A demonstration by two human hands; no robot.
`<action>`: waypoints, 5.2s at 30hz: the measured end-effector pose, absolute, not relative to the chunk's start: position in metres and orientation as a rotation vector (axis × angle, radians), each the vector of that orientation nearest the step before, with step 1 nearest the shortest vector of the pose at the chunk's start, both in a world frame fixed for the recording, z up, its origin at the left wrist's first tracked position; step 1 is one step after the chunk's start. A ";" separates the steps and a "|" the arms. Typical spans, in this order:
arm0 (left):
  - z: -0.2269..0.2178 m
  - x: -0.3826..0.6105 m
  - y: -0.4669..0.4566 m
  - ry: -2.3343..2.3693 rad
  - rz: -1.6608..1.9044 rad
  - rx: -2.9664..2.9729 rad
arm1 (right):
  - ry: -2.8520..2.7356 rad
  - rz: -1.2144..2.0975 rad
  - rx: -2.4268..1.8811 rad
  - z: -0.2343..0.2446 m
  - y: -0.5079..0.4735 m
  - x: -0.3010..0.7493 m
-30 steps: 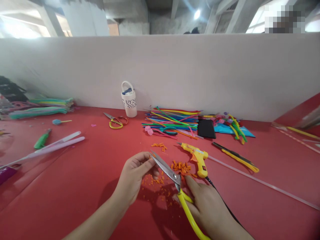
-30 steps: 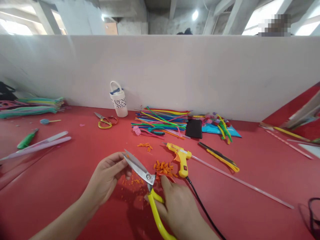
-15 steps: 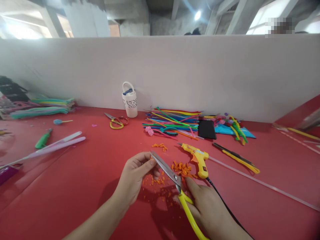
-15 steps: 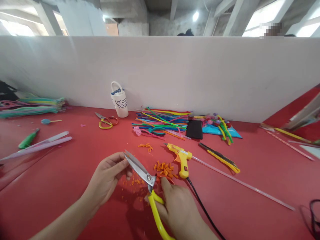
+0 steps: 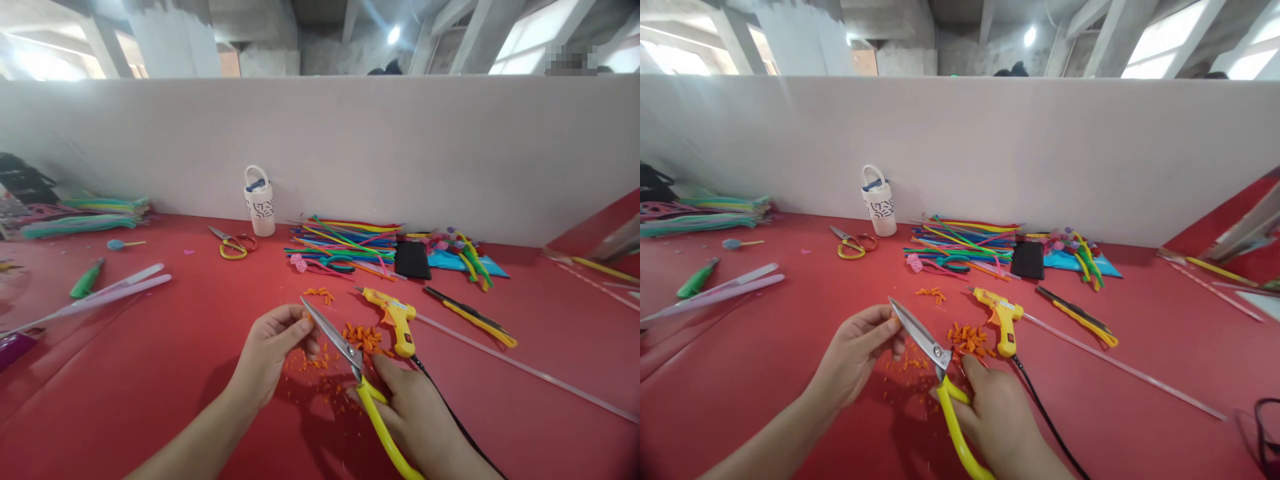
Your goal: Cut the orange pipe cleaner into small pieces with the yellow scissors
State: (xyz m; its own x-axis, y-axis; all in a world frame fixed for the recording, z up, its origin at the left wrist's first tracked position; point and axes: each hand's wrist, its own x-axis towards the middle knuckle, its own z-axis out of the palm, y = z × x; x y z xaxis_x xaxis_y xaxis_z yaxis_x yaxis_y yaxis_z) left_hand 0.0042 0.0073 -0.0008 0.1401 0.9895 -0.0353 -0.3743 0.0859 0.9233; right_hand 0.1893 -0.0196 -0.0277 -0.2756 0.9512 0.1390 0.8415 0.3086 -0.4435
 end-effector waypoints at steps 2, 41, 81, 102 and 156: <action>-0.004 0.008 0.005 0.814 1.142 0.913 | -2.052 0.593 -1.571 -0.025 -0.020 0.186; -0.003 0.006 0.004 0.871 1.257 0.866 | -2.246 0.446 -1.631 -0.017 -0.021 0.187; -0.003 0.006 0.003 0.738 1.113 0.811 | -1.994 0.748 -1.536 -0.019 -0.021 0.186; -0.021 0.032 -0.012 0.820 0.724 0.861 | -1.332 1.472 -1.292 -0.007 -0.024 0.182; -0.025 0.000 0.083 1.567 0.738 1.791 | -1.455 1.010 -1.605 -0.021 0.010 0.204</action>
State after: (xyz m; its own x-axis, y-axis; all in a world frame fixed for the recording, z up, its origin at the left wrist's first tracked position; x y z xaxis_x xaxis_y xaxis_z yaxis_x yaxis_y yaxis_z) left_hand -0.0004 0.0825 -0.0246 0.1324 0.9912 0.0018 0.6327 -0.0860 0.7696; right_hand 0.2036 0.0096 -0.0210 0.0493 0.9959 -0.0757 0.4188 -0.0894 -0.9037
